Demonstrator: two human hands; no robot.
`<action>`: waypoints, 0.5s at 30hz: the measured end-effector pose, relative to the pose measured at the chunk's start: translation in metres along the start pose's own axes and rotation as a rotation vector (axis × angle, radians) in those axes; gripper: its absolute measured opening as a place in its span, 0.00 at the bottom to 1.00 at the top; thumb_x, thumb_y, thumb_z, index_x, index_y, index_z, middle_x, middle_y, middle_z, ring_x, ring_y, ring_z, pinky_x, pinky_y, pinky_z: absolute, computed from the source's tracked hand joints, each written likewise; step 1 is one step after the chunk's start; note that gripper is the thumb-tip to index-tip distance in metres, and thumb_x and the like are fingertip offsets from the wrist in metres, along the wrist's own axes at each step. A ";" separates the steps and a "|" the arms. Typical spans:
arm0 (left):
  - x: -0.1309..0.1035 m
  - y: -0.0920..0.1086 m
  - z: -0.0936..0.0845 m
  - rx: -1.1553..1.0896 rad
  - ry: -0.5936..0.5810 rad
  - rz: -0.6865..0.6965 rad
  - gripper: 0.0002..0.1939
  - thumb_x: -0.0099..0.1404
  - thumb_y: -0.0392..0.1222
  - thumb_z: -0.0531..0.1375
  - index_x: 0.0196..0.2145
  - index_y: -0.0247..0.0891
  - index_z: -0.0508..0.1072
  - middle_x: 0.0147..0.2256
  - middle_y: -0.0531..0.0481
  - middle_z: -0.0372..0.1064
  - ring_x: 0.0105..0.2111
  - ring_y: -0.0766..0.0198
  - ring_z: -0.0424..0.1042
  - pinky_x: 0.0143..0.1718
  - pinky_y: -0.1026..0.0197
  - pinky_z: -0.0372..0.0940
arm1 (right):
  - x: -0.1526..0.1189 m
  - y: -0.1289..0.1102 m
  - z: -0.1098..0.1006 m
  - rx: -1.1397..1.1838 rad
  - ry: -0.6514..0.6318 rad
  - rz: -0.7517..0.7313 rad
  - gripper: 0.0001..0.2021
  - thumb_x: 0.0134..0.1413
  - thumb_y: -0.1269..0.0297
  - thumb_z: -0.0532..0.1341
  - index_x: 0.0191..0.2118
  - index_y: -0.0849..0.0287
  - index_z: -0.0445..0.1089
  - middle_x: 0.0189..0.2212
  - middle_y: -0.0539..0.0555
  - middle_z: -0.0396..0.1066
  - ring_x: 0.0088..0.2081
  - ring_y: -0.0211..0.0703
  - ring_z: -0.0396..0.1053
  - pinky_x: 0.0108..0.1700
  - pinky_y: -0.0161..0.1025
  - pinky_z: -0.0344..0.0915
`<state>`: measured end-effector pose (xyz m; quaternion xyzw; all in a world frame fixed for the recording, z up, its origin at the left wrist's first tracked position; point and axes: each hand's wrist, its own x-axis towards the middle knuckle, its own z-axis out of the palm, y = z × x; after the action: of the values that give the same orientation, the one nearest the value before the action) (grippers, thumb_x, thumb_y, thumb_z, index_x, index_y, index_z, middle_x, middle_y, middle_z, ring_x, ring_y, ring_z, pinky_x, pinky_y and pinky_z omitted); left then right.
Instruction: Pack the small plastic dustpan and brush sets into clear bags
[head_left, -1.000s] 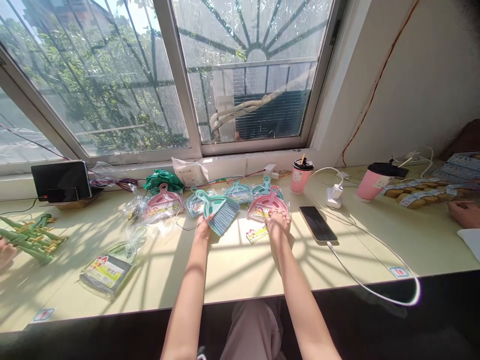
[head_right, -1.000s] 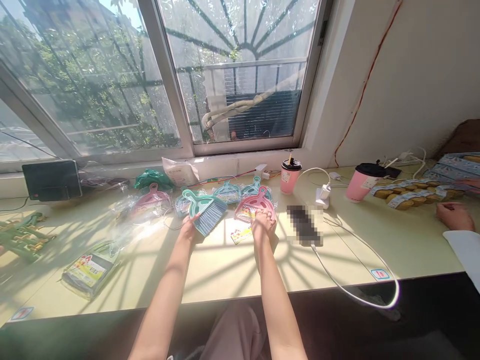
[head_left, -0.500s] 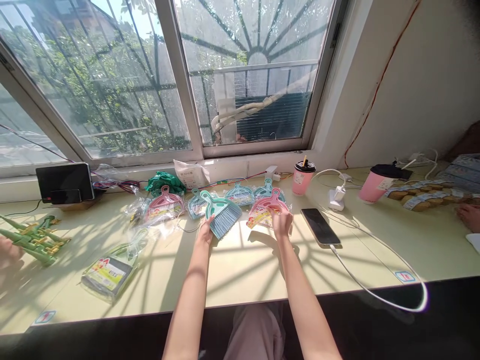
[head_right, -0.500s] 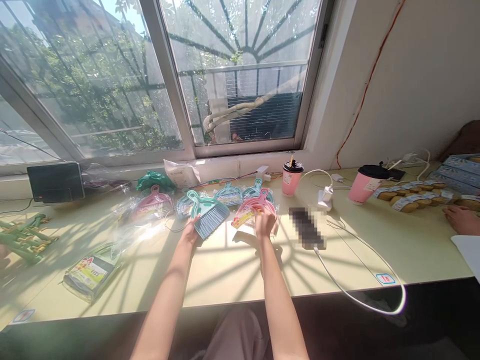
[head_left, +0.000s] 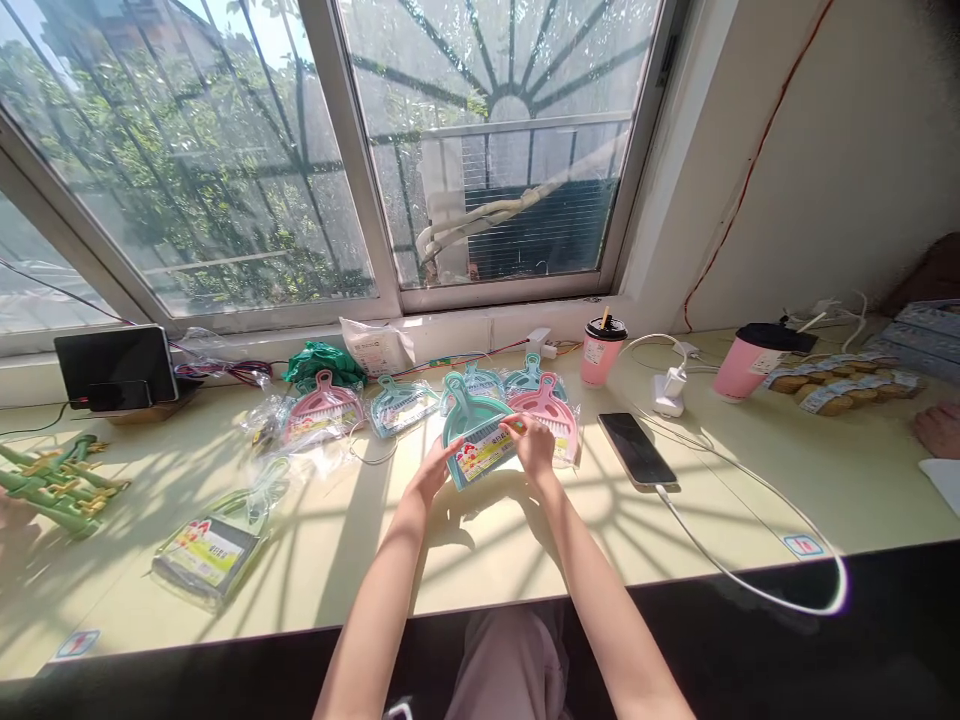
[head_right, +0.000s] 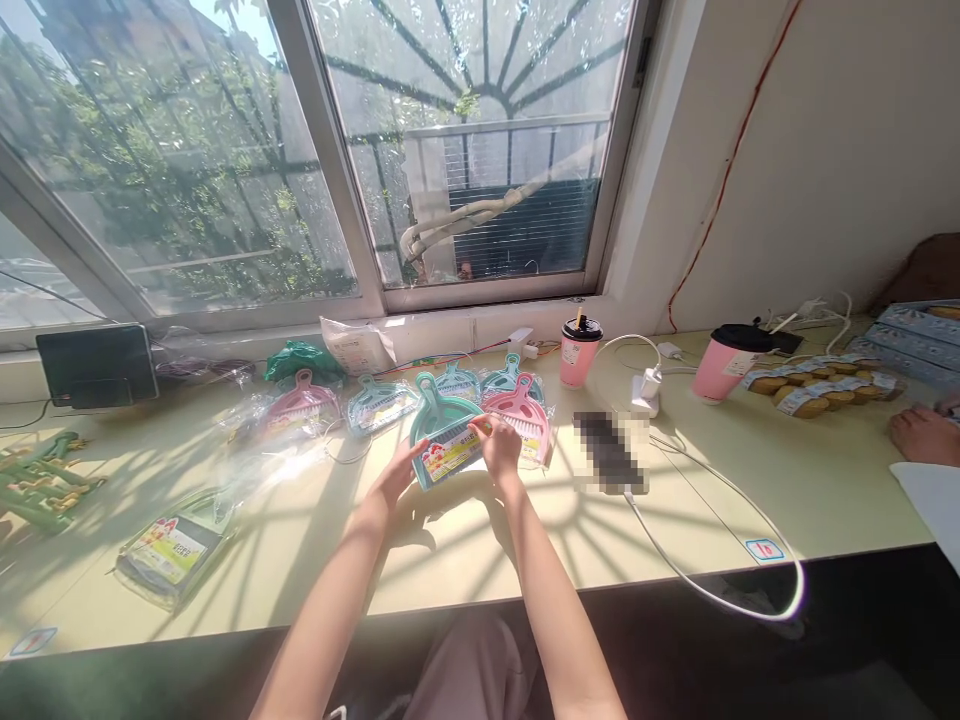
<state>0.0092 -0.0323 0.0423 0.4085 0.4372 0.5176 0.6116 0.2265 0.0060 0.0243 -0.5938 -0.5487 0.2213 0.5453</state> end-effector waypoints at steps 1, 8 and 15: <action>-0.001 0.002 0.001 -0.001 -0.012 -0.005 0.35 0.64 0.49 0.85 0.66 0.45 0.86 0.60 0.32 0.90 0.75 0.20 0.79 0.72 0.28 0.79 | 0.000 0.000 0.000 -0.028 0.014 -0.008 0.29 0.70 0.29 0.76 0.30 0.49 0.81 0.38 0.63 0.89 0.39 0.60 0.82 0.43 0.48 0.73; -0.003 0.010 0.006 0.145 -0.102 -0.030 0.49 0.58 0.51 0.86 0.74 0.52 0.81 0.70 0.40 0.86 0.77 0.30 0.77 0.83 0.30 0.68 | 0.002 0.003 -0.001 -0.136 -0.048 0.002 0.22 0.77 0.40 0.75 0.35 0.50 0.84 0.44 0.63 0.91 0.48 0.65 0.87 0.48 0.50 0.76; -0.007 0.012 0.006 0.103 -0.050 0.018 0.49 0.56 0.49 0.83 0.74 0.52 0.82 0.69 0.42 0.87 0.77 0.30 0.77 0.81 0.35 0.70 | -0.003 0.004 0.006 -0.036 0.073 -0.042 0.28 0.76 0.29 0.68 0.54 0.50 0.87 0.62 0.72 0.86 0.67 0.78 0.77 0.74 0.76 0.72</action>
<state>0.0110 -0.0381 0.0558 0.4563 0.4441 0.4894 0.5958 0.2218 0.0070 0.0184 -0.5994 -0.5448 0.1781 0.5588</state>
